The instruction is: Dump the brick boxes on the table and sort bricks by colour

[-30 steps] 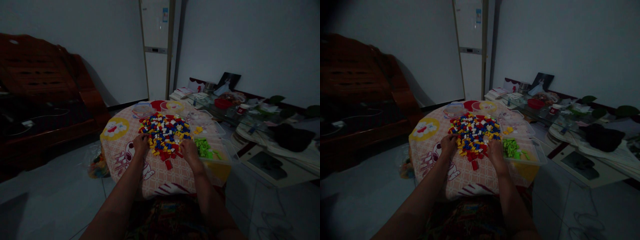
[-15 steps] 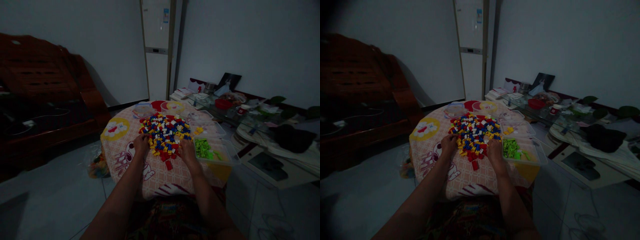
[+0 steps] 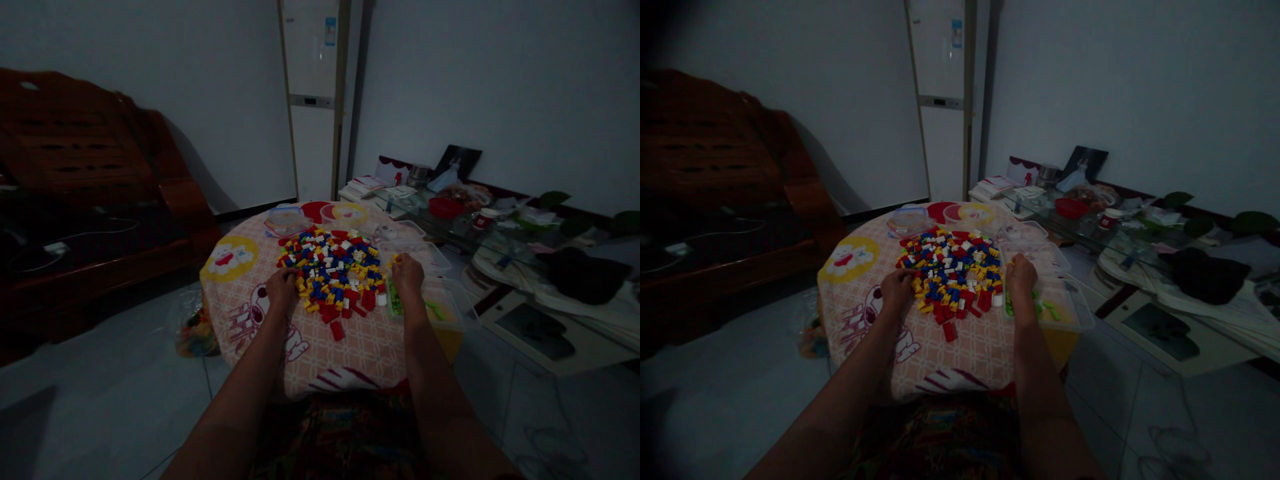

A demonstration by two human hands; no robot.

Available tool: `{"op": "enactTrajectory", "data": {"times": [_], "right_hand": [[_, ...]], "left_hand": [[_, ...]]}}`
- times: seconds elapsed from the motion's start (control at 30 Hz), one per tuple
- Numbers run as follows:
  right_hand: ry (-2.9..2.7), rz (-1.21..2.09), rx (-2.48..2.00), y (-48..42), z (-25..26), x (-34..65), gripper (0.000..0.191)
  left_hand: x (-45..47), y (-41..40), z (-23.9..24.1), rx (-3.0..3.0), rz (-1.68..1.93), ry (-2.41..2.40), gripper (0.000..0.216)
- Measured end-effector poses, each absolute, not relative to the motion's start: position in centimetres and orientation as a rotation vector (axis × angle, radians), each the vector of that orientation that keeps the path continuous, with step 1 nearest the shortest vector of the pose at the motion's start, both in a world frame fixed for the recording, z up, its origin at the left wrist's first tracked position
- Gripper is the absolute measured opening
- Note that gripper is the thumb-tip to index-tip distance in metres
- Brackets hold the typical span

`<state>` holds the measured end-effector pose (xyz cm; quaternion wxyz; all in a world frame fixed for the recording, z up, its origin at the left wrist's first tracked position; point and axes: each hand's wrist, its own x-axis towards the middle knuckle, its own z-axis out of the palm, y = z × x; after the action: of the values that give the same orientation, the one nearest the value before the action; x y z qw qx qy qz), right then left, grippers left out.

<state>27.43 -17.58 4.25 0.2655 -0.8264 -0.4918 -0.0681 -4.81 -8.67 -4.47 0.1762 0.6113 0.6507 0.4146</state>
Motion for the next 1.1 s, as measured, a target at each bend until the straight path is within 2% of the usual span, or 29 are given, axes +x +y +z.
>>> {"op": "enactTrajectory", "data": {"times": [0.13,0.3,0.6,1.1], "right_hand": [[-1.282,-0.201,-2.225,-17.0,3.9,28.4,0.03],[-1.444,-0.181,-2.15,-18.1,3.5,27.2,0.025],[-1.803,0.025,-2.226,-18.8,3.0,21.4,0.027],[-2.035,-0.029,-2.29,-18.1,1.9,20.0,0.028]], "left_hand": [[-4.7,-9.0,-4.1,1.707,1.169,1.85,0.033],[-4.7,-9.1,-3.8,1.716,1.134,1.869,0.034],[-4.6,-9.0,-3.9,1.723,1.15,1.861,0.034],[-4.6,-9.0,-3.8,1.728,1.145,1.876,0.035]]}}
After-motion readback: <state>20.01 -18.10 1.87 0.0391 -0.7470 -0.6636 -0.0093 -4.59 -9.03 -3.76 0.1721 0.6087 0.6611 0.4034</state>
